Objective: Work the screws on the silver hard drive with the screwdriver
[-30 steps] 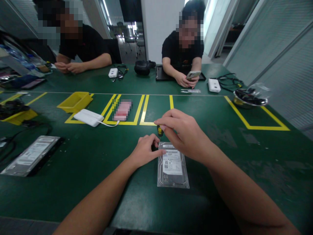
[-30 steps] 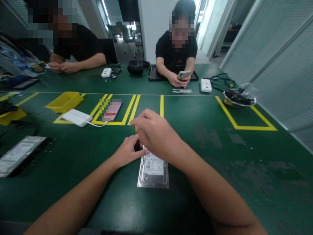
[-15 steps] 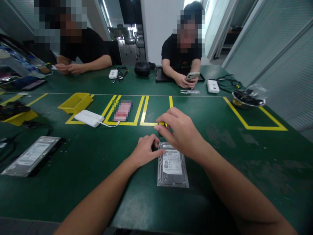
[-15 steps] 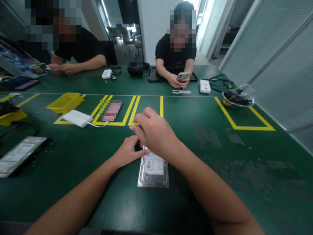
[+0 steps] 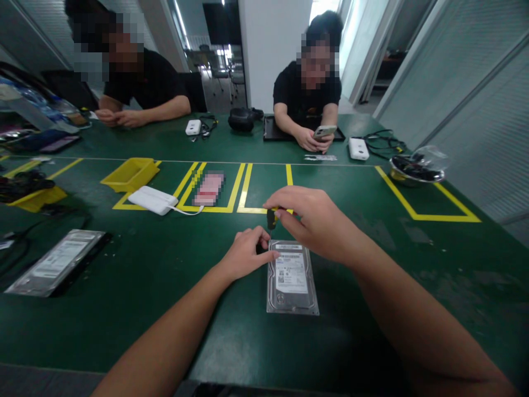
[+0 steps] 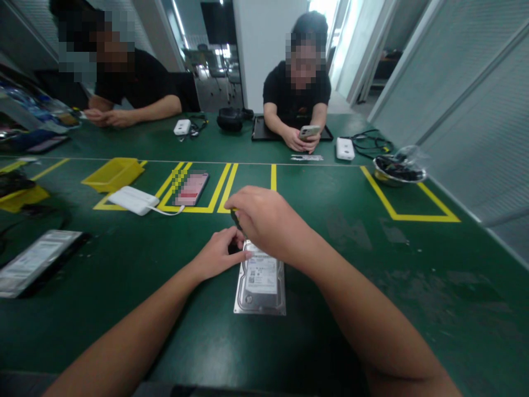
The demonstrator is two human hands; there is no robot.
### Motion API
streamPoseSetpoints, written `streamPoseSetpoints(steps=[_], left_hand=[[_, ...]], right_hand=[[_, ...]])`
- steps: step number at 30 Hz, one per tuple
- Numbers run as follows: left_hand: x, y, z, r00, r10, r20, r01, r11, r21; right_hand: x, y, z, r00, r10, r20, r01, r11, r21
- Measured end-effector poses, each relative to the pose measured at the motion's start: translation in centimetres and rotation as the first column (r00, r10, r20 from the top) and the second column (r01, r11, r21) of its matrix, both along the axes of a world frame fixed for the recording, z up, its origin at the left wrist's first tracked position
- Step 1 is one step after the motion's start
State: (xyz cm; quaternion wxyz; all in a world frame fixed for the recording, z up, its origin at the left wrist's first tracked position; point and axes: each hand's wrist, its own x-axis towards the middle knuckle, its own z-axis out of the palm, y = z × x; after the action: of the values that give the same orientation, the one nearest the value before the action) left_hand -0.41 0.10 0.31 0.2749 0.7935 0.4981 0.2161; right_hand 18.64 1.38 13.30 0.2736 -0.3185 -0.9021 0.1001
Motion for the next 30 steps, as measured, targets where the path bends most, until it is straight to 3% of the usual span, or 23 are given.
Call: streamPoseSetpoints(steps=[14,21,30], left_hand=[[-0.2,0.5,-0.3,1.0,-0.006,0.009,0.006,1.0,0.003],[-0.3,0.6,-0.6,1.0,-0.012,0.005,0.011,1.0,0.016],[-0.4,0.6,-0.7,1.0,-0.015,0.015,0.015,0.999,0.028]], right_hand=[[0.2,0.7,2.3,0.978,0.086,0.188,-0.081,0.996,-0.034],[0.0,0.9,3.0,0.951,0.069,0.303,-0.056,0.997,-0.051],[-0.3,0.8,3.2,0.95,0.028,0.31,-0.013,0.999,-0.05]])
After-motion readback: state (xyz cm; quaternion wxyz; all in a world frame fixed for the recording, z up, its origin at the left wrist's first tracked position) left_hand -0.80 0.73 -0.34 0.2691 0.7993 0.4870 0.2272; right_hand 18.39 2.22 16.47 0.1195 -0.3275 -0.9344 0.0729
